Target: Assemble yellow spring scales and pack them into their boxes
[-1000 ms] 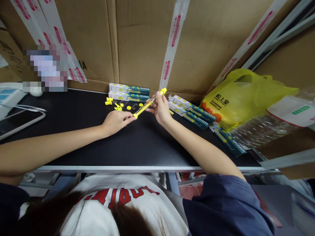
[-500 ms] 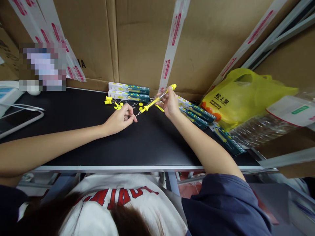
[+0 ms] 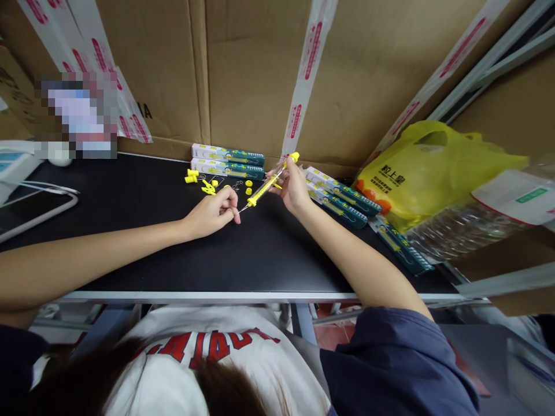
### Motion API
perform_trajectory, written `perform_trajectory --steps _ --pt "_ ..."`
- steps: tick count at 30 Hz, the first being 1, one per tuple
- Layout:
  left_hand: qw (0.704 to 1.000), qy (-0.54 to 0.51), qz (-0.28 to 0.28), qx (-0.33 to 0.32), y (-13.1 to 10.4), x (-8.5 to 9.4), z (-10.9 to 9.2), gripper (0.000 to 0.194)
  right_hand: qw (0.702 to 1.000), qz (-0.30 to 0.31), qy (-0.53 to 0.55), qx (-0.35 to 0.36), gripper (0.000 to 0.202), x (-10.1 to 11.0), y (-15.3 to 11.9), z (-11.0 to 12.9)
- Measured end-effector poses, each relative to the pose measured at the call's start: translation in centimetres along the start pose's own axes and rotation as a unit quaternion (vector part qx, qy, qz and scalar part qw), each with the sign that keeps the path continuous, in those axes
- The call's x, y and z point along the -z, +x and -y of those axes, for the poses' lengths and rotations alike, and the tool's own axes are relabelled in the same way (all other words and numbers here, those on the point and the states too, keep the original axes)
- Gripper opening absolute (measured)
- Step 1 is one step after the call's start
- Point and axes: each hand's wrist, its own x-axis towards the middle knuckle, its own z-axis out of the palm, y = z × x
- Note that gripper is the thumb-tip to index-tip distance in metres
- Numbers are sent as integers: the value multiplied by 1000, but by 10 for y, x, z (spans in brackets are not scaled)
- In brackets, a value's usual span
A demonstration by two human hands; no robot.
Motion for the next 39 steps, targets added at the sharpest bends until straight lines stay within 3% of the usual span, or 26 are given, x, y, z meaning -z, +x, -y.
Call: perform_trajectory --steps 7,15,23,30,36,39 --pt "1000 -8 0 -3 1 2 -1 15 999 -49 17 11 58 13 11 6" --pt "999 29 11 -12 -3 3 -5 13 1000 17 8 0 59 -8 -9 2" --pt "999 -18 -44 -3 1 6 -6 13 998 -63 19 12 57 11 10 8" --pt "1000 -1 -28 -13 -1 5 -3 11 999 12 -34 9 59 -8 -10 4" --pt "999 -25 -39 -1 1 8 -8 14 997 -65 -24 38 57 9 8 11" --pt "997 -47 -65 22 5 11 -5 11 996 -78 -7 43 55 7 5 12"
